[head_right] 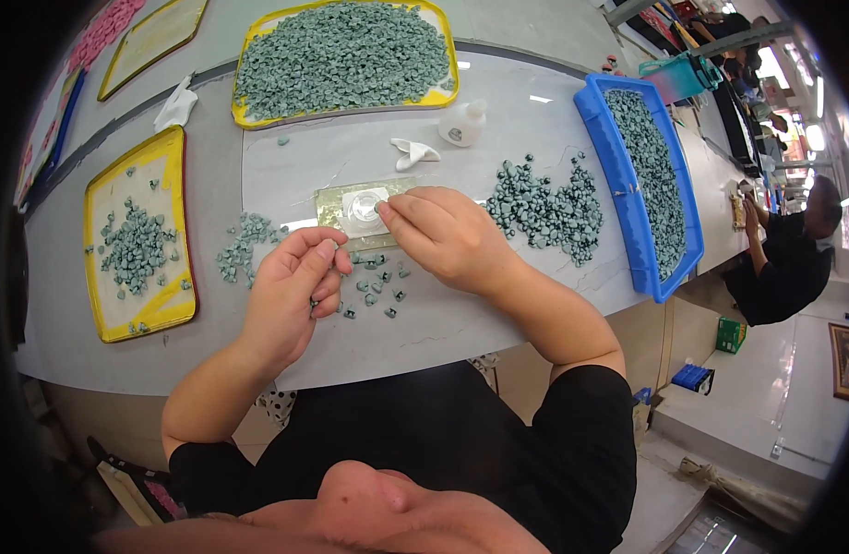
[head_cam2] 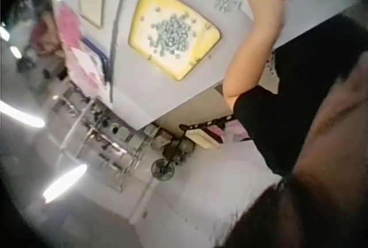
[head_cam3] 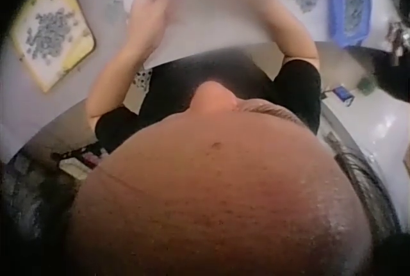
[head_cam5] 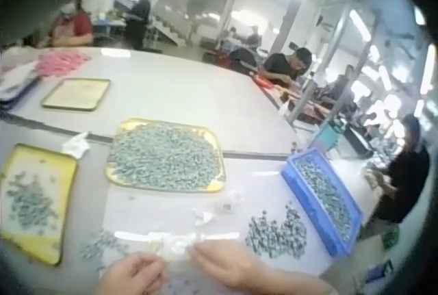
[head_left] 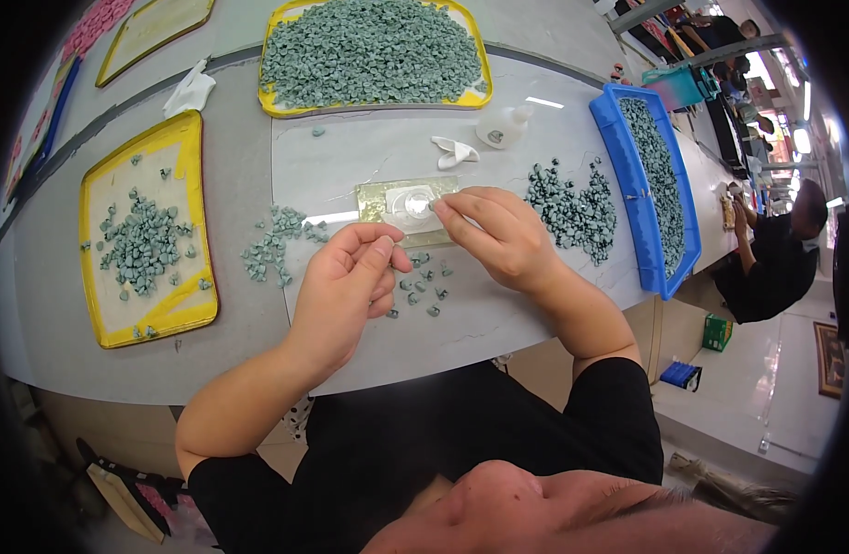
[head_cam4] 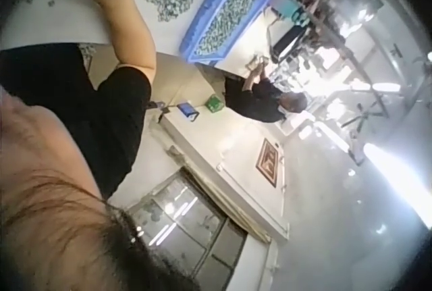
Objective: Assembling small green plastic parts into a transparent plastic base at a factory workbench.
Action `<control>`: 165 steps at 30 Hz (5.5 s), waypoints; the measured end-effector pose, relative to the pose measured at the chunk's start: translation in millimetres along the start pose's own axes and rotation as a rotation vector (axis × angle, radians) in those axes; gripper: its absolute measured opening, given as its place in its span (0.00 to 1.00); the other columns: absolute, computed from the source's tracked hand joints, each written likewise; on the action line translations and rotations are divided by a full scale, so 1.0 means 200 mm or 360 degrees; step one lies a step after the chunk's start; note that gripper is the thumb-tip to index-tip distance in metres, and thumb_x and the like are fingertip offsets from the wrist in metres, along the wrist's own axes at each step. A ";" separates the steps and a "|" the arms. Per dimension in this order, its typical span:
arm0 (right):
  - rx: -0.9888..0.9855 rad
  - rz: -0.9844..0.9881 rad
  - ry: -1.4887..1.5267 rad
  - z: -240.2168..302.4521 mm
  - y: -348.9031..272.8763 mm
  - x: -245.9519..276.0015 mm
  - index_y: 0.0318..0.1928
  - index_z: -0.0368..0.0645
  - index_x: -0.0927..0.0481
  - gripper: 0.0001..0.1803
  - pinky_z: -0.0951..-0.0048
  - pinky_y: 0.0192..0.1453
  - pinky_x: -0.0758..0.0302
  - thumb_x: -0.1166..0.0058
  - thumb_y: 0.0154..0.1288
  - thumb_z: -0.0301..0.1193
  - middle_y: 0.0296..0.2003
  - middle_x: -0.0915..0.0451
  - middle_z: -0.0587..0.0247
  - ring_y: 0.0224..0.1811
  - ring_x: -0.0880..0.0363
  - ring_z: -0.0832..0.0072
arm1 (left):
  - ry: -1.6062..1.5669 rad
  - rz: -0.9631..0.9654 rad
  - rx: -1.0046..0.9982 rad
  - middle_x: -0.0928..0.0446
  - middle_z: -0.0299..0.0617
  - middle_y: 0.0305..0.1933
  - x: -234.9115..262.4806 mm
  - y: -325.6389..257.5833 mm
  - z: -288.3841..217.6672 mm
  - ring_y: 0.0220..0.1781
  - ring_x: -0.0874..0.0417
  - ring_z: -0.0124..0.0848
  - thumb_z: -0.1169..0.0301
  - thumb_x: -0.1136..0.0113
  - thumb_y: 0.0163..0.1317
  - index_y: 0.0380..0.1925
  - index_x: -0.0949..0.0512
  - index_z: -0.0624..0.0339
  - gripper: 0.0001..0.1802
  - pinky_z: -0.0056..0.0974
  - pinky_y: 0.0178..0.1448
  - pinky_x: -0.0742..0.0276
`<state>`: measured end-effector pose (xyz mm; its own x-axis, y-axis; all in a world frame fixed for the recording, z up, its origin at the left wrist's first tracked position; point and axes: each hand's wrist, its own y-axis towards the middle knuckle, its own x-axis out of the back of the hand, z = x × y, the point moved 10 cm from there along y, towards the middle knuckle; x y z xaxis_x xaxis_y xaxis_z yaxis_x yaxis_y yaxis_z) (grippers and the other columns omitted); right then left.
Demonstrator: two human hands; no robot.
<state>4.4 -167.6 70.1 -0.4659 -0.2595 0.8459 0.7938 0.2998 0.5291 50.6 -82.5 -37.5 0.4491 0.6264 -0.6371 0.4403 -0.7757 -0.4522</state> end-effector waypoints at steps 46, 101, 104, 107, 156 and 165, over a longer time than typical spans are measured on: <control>-0.0273 -0.0239 0.0723 0.01 -0.05 0.06 0.34 0.33 0.23 0.14 0.72 0.30 0.26 0.39 0.41 0.16 0.30 0.22 0.54 0.28 0.23 0.67 | 0.0071 0.0161 0.0187 0.40 0.29 0.19 -0.09 0.01 0.11 0.16 0.47 0.17 0.60 0.60 0.69 0.29 0.30 0.62 0.18 0.25 0.19 0.51; -0.0504 -0.0342 0.1060 -0.02 -0.08 0.01 0.30 0.33 0.23 0.12 0.75 0.30 0.25 0.43 0.41 0.12 0.29 0.23 0.56 0.27 0.23 0.69 | 0.0746 0.0114 -0.0309 0.30 0.30 0.24 -0.12 -0.05 -0.01 0.27 0.35 0.16 0.66 0.52 0.66 0.32 0.26 0.63 0.11 0.24 0.32 0.37; -0.0528 -0.0342 0.1052 -0.03 -0.09 0.01 0.30 0.34 0.23 0.11 0.76 0.29 0.25 0.42 0.41 0.12 0.28 0.22 0.58 0.27 0.23 0.70 | 0.0760 0.0119 -0.0380 0.28 0.32 0.26 -0.13 -0.04 -0.03 0.29 0.32 0.18 0.67 0.52 0.66 0.32 0.26 0.63 0.11 0.25 0.35 0.35; -0.0617 -0.0103 0.1057 -0.06 -0.06 -0.02 0.30 0.36 0.22 0.11 0.77 0.30 0.26 0.41 0.43 0.14 0.28 0.21 0.60 0.27 0.23 0.71 | 0.0812 0.0132 -0.0286 0.26 0.33 0.28 -0.11 -0.02 -0.02 0.32 0.31 0.19 0.66 0.52 0.65 0.32 0.26 0.64 0.11 0.26 0.37 0.34; -0.1065 0.0776 0.0084 -0.39 -0.39 0.29 0.33 0.37 0.22 0.06 0.67 0.40 0.28 0.48 0.53 0.22 0.31 0.23 0.56 0.36 0.26 0.58 | 0.0716 0.0220 -0.0042 0.38 0.28 0.22 -0.31 -0.14 -0.02 0.21 0.44 0.16 0.74 0.53 0.63 0.38 0.35 0.59 0.05 0.23 0.21 0.47; -0.1100 0.0956 -0.0091 -0.38 -0.39 0.12 0.35 0.36 0.25 0.08 0.68 0.43 0.29 0.49 0.51 0.20 0.30 0.26 0.55 0.37 0.27 0.60 | 0.0335 0.0226 -0.0028 0.33 0.32 0.28 -0.19 -0.07 -0.04 0.19 0.43 0.17 0.73 0.46 0.61 0.42 0.27 0.65 0.10 0.23 0.22 0.48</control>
<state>-38.8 -268.0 44.7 0.0965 -0.1865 0.9777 0.9575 -0.2510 -0.1424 33.9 -94.0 -2.4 0.6588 0.5150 -0.5485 0.3738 -0.8567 -0.3555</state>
